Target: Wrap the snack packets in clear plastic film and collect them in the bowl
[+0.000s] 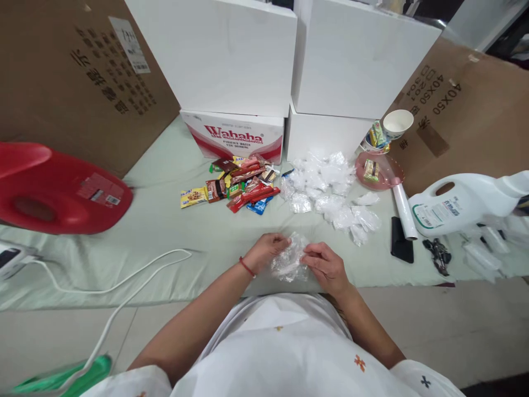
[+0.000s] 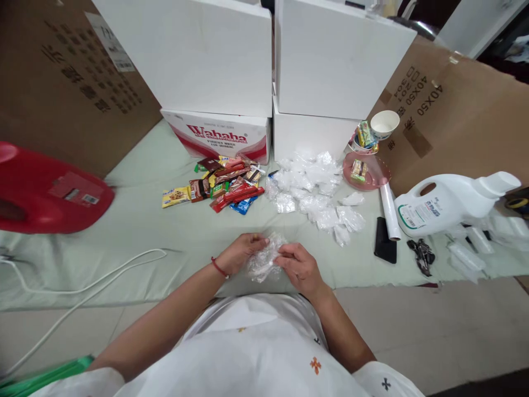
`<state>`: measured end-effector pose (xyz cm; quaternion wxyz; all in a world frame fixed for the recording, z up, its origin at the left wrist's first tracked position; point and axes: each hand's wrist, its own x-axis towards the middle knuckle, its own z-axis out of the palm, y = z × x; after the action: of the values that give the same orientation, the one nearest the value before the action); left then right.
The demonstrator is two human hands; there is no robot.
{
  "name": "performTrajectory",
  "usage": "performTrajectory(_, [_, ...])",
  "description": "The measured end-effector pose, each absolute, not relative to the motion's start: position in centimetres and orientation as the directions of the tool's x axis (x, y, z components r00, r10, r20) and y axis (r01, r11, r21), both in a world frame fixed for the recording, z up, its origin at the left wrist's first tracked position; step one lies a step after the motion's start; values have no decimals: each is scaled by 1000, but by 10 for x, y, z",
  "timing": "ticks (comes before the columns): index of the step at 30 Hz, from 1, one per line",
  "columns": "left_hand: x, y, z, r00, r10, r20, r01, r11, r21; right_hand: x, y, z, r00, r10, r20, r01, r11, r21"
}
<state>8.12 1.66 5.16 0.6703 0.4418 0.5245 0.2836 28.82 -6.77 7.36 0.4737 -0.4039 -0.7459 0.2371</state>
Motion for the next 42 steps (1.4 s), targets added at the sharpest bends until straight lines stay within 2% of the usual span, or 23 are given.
performTrajectory(2, [85,17,49,238,881,-408,-74,435,897,301,-78,68,-165,852,497,405,518,-754])
performTrajectory(4, [84,18,48,64,939,-339,-193,345,919,317,-91,59,-86,896,437,454,425,-783])
performTrajectory(7, [78,16,51,-66,966,-251,-249,228,941,338,-105,46,64,963,263,453,207,-867])
performTrajectory(9, [76,12,54,-37,980,-198,-261,182,948,344,-106,43,220,969,117,315,44,-948])
performTrajectory(12, [78,3,60,61,986,-155,-261,166,951,335,-91,45,346,931,-112,-65,-96,-993])
performTrajectory(15, [83,-4,64,100,983,-152,-279,175,944,313,-62,51,244,922,-299,-354,-202,-913])
performTrajectory(18, [82,-8,65,126,974,-191,-303,221,927,291,-35,55,80,901,-426,-476,-341,-811])
performTrajectory(20, [76,-6,61,116,970,-214,-307,240,921,280,-24,56,37,897,-440,-483,-369,-794])
performTrajectory(23, [62,-1,52,22,981,-194,-222,194,956,274,-17,59,141,907,-398,-420,-309,-853])
performTrajectory(27, [52,-1,49,-221,969,-114,-1,116,993,275,-22,64,321,927,-193,-168,-144,-975])
performTrajectory(28, [55,-3,52,-199,971,-136,9,141,990,275,-24,66,337,934,-116,-73,-97,-993])
performTrajectory(30, [68,-10,63,3,976,-220,-30,220,975,271,-30,70,297,954,41,129,2,-992])
performTrajectory(32, [88,-17,74,236,937,-255,-95,284,954,265,-34,76,139,975,175,284,130,-950])
performTrajectory(34, [107,-19,80,307,925,-226,-156,283,946,260,-37,81,-14,966,259,340,248,-907])
performTrajectory(36, [118,-18,80,263,947,-184,-190,238,953,260,-38,84,-4,969,246,324,234,-917])
performTrajectory(40, [109,-10,70,127,979,-163,-200,186,962,277,-37,86,344,938,24,125,-20,-992])
performTrajectory(42, [94,-5,68,85,982,-166,-218,181,959,292,-36,87,449,892,-42,-2,-46,-999])
